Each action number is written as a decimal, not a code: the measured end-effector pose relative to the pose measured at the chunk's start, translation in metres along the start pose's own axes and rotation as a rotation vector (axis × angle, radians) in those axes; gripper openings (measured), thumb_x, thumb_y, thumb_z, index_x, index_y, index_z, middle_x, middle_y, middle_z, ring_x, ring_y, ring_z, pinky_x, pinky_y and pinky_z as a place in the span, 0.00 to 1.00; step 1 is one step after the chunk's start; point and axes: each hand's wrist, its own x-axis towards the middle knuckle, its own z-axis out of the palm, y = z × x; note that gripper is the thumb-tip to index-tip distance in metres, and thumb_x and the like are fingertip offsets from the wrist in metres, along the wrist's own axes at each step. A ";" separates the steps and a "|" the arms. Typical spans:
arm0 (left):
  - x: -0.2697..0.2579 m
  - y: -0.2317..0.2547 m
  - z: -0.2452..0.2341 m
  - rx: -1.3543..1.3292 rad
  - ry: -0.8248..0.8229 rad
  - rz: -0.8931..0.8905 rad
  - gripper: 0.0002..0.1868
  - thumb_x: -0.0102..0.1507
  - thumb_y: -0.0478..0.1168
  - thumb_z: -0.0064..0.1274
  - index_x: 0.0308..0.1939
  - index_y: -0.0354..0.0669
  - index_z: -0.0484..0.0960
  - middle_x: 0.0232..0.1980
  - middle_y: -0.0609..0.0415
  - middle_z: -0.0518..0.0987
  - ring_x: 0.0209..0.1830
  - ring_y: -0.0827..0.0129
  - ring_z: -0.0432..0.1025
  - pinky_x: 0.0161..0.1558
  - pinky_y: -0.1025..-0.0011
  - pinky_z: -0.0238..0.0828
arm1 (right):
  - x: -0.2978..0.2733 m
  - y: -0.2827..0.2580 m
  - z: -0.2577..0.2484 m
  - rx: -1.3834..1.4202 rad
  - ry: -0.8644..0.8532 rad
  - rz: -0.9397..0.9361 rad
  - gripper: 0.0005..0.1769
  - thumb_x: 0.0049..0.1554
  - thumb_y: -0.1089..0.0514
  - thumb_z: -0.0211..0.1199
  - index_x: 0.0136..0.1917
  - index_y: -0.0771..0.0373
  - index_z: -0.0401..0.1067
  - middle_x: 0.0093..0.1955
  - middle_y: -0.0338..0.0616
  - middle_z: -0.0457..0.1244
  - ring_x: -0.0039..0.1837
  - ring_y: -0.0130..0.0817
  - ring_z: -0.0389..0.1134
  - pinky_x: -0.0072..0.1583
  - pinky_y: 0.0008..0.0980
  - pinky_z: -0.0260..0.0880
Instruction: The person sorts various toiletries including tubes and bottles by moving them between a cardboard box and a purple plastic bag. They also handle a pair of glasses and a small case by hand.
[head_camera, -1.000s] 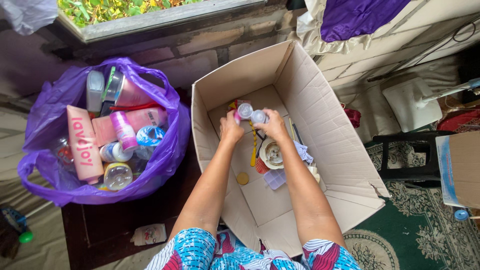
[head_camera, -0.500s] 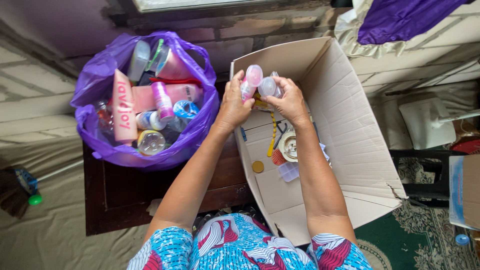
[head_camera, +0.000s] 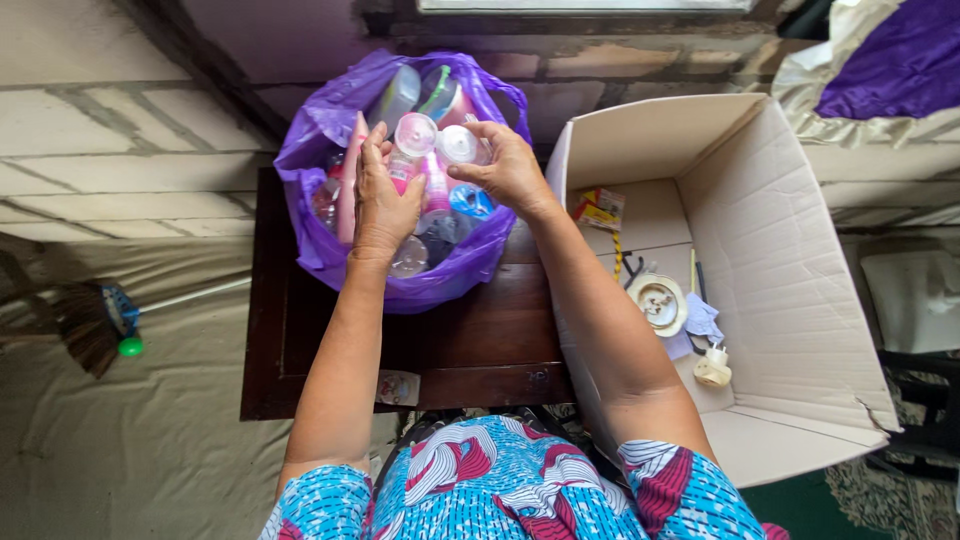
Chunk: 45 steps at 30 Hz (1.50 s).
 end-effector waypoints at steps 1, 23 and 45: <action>-0.001 -0.002 -0.008 0.023 -0.001 0.021 0.48 0.58 0.33 0.64 0.77 0.34 0.52 0.72 0.37 0.66 0.70 0.50 0.66 0.69 0.60 0.65 | 0.003 0.005 0.010 -0.100 0.031 -0.070 0.45 0.45 0.54 0.82 0.71 0.66 0.65 0.65 0.51 0.64 0.65 0.39 0.68 0.65 0.36 0.70; -0.034 -0.016 -0.062 0.486 -0.110 0.120 0.27 0.60 0.43 0.66 0.62 0.48 0.78 0.75 0.40 0.61 0.79 0.38 0.48 0.75 0.35 0.37 | -0.045 0.000 -0.026 -0.448 0.576 -0.063 0.15 0.55 0.67 0.67 0.57 0.61 0.74 0.39 0.43 0.68 0.42 0.33 0.72 0.48 0.34 0.73; -0.055 0.082 0.066 0.054 -0.326 0.460 0.29 0.60 0.36 0.65 0.65 0.46 0.75 0.72 0.37 0.67 0.76 0.39 0.57 0.74 0.48 0.52 | -0.186 0.013 -0.149 -0.680 0.662 0.223 0.16 0.53 0.57 0.72 0.55 0.60 0.75 0.49 0.42 0.66 0.39 0.30 0.68 0.51 0.35 0.72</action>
